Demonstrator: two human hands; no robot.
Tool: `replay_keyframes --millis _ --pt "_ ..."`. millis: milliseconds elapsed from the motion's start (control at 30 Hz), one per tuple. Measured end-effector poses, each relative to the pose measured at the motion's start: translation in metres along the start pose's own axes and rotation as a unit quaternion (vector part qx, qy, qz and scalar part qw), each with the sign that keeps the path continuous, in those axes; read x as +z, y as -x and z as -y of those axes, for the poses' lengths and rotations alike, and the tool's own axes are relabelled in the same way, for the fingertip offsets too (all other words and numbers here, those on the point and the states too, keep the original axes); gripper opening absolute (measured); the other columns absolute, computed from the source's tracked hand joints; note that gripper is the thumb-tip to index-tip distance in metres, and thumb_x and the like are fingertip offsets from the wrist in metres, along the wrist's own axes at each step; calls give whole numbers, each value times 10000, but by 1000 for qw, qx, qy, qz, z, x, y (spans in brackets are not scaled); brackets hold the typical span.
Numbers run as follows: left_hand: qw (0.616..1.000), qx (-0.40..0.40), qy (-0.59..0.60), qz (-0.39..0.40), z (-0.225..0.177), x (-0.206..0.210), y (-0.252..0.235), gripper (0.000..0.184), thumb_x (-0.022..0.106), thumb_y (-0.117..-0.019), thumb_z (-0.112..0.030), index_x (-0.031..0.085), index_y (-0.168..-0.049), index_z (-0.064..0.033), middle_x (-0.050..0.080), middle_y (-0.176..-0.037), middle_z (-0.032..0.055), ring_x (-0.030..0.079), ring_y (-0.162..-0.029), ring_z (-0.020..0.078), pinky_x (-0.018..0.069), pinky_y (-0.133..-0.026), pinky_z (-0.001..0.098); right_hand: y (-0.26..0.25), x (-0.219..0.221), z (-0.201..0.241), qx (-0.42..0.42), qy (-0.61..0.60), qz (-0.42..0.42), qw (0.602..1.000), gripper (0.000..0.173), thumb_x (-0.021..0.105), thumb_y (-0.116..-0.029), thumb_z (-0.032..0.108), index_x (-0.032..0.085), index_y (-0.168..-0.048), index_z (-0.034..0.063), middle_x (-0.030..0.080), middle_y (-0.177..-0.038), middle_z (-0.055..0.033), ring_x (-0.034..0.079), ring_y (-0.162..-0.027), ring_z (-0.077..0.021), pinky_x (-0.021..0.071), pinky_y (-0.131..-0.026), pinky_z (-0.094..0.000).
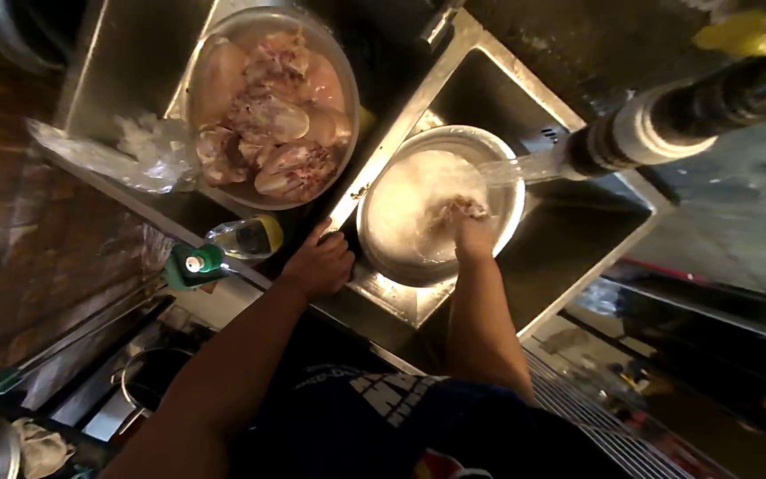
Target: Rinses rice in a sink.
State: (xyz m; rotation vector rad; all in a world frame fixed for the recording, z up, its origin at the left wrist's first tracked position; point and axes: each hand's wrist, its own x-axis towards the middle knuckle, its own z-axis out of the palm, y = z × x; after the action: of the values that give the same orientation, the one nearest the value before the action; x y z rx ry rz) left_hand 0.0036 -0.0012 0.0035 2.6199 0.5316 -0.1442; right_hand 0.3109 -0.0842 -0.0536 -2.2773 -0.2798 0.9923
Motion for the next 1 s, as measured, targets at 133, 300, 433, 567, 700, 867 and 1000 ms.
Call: replay_keyframes --millis 133,300,433,567,700,867,1000 --pt "1000 0 -3 2 1 0 0 244 573 -997 -282 758 -1022 -125 728 -1112 78 627 -1225 277 252 -1222 573 -6 15 -25 41 -68 -35 996 618 671 -994 289 434 -1531 97 561 -1438 -114 587 -1232 -166 508 -1023 -364" --pt "1000 -1 -6 12 1 -1 -1 239 578 -1001 -295 752 -1015 -131 727 -1097 73 627 -1218 276 252 -1221 569 -8 42 -23 133 -246 -46 959 360 481 -1067 394 560 -1304 135 615 -1076 -12 612 -937 -101 549 -805 -328" --pt "1000 -2 -4 18 0 0 -1 245 574 -998 -305 750 -1017 -135 724 -1115 73 617 -1236 282 245 -1226 569 -14 67 -17 153 -397 24 904 404 347 -1072 461 537 -1286 176 632 -1120 -21 626 -1014 -137 561 -840 -396" --pt "1000 -4 0 9 1 1 -1 245 576 -998 -304 749 -992 -130 729 -1107 73 617 -1243 286 249 -1229 566 -12 93 1 155 -457 62 874 399 308 -1068 473 546 -1190 176 638 -1034 -28 638 -951 -155 570 -784 -427" --pt "1000 -5 -11 8 1 2 0 248 571 -1001 -314 746 -997 -139 728 -1104 67 619 -1240 277 246 -1232 563 -22 98 5 84 -518 162 836 339 454 -1068 421 592 -1239 163 702 -1067 -46 695 -985 -175 611 -811 -436" --pt "1000 -5 -6 3 1 0 0 239 583 -995 -299 745 -974 -125 728 -1078 73 625 -1229 278 258 -1227 559 -24 75 11 70 -487 255 833 339 316 -1105 359 605 -1089 183 657 -820 29 614 -636 -70 530 -527 -224" --pt "1000 -3 -6 -7 1 4 0 240 589 -989 -300 750 -977 -123 729 -1077 70 620 -1234 277 254 -1230 556 -21 48 11 54 -469 246 846 412 247 -1085 394 616 -1008 227 668 -797 48 643 -698 -70 561 -594 -269"
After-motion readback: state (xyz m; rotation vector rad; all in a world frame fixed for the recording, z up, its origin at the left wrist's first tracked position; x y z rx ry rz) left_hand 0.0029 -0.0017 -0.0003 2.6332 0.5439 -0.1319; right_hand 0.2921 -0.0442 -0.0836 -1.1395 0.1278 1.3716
